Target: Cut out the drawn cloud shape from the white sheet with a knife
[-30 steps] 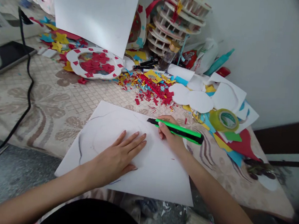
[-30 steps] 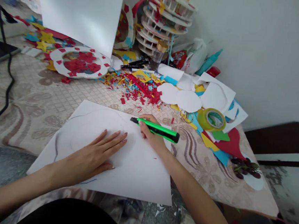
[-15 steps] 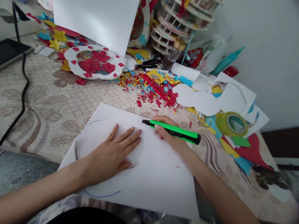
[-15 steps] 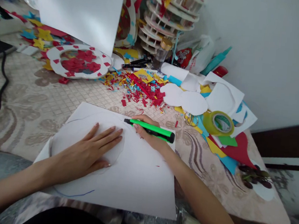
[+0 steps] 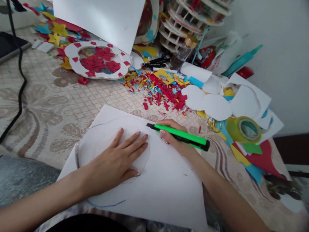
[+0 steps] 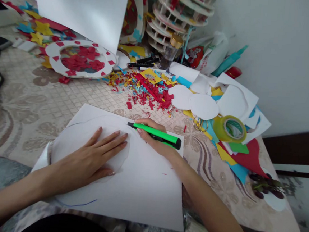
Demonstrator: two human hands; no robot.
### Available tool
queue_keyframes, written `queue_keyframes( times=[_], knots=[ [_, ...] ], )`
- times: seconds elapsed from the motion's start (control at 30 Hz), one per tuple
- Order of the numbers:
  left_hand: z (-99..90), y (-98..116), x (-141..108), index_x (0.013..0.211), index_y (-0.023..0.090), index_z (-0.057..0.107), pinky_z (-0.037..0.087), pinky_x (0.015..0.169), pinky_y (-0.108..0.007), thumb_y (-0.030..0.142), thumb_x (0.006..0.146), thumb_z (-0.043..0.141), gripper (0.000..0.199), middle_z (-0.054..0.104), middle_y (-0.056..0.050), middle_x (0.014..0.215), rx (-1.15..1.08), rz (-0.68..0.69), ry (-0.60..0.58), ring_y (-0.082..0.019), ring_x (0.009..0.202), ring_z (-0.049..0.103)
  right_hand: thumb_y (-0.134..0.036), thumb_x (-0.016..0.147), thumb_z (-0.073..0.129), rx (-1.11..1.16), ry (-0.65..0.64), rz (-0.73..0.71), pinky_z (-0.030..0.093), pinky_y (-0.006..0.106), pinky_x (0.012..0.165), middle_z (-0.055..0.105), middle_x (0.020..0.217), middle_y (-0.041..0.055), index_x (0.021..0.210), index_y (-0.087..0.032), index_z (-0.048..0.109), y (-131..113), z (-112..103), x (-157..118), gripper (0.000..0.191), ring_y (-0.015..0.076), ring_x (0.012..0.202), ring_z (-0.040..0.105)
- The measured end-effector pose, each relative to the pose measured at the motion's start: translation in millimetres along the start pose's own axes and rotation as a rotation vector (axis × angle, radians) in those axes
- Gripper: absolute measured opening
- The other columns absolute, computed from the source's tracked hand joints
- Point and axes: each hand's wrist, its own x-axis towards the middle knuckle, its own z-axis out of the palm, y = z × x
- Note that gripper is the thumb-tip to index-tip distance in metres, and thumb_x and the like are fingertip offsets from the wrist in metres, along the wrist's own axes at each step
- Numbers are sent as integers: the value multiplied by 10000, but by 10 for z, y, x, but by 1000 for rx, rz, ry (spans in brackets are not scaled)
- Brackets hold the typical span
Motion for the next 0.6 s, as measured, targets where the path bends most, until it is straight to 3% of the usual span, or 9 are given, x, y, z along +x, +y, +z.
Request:
queue_keyframes(
  times=[0.2,0.33,0.6],
  knots=[
    [14,7,3,1516,147,335,6,1214,-586,445,1008,433,597,272,-126,1612,11,1,15,-308,1505,212,-317,910,604,-48,-63,-67,444,235,584,706,929,21,1070,-243,707,-93,-28,54,205,131,694,613],
    [27,38,8,1495,123,370,7,1210,-590,491,1005,424,615,283,-137,1607,56,-7,51,-328,1493,239,-292,927,579,-73,-104,-69,441,221,560,701,898,8,1089,-235,687,-116,-43,65,203,105,633,597],
    [-26,85,23,1481,130,391,86,1201,-596,522,981,482,642,276,-115,1613,118,-39,9,-330,1480,270,-270,917,589,-23,-50,-29,456,198,536,674,802,-2,1113,-193,666,-13,-70,-66,224,77,562,578]
  ],
)
